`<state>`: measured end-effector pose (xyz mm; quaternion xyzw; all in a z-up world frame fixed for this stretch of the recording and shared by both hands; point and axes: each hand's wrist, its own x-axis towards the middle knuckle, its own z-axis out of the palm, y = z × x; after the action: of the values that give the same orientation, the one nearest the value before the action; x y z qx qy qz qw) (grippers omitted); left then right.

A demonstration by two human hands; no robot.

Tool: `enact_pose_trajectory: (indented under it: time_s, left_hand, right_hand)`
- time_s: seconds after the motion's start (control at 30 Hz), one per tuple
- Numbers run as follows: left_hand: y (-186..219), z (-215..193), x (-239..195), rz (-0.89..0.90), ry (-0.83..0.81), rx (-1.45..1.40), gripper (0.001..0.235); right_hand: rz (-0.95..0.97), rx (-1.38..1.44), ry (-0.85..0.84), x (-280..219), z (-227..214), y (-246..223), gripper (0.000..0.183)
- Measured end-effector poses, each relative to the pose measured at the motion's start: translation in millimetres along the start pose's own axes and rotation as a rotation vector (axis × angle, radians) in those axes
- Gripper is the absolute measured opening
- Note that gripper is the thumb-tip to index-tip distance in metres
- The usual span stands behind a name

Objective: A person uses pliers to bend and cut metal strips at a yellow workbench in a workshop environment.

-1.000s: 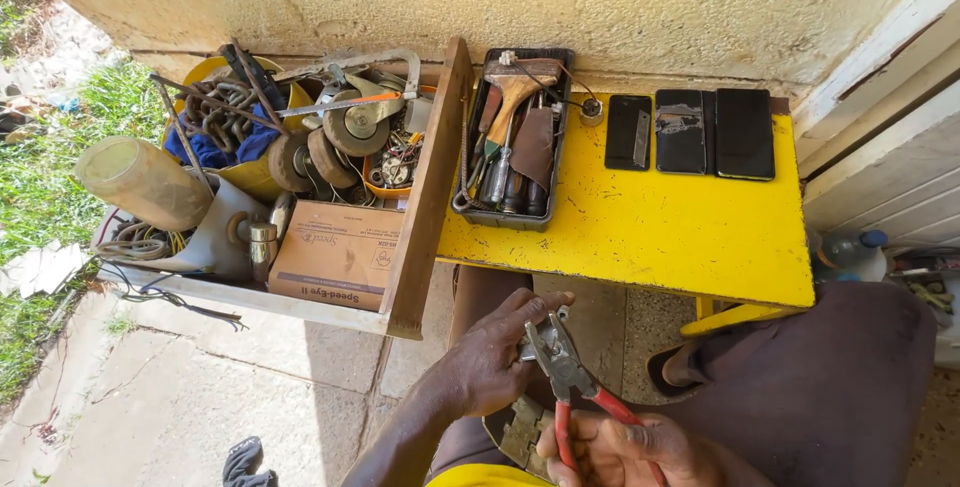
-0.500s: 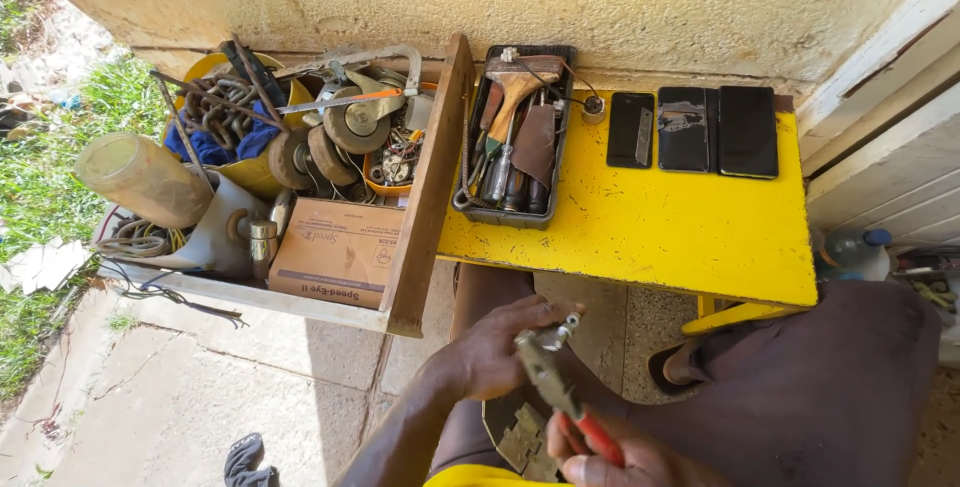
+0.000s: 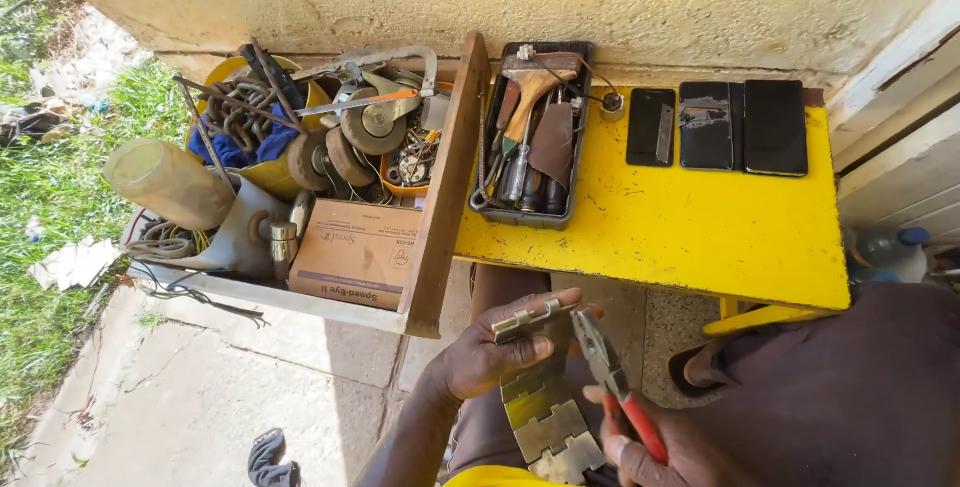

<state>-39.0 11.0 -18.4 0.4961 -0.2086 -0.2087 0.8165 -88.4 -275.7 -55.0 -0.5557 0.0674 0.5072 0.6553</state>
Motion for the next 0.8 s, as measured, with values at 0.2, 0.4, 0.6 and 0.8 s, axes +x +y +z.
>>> enact_pose_trajectory:
  time_s: [0.2,0.4,0.6,0.8]
  left_hand:
    - [-7.7,1.2,-0.6,-0.019,0.07,0.006,0.059]
    - [-8.7,4.4,-3.6,-0.04,0.125,0.117,0.059]
    - [-2.3,16.5,-6.2,0.025,0.169,0.354,0.052]
    - [4.5,22.8,-6.0,0.084,0.183,0.551,0.056]
  right_hand:
    - [-0.152,0.138,0.046,-4.7,7.2,17.0,0.076]
    - [-0.108,-0.059,0.204,-13.8,35.3,-5.8,0.065]
    - [0.114,-0.559,0.371,-28.9,54.7,-44.4,0.076]
    - [0.331,-0.499,0.377,-17.9,43.1,-32.0,0.073]
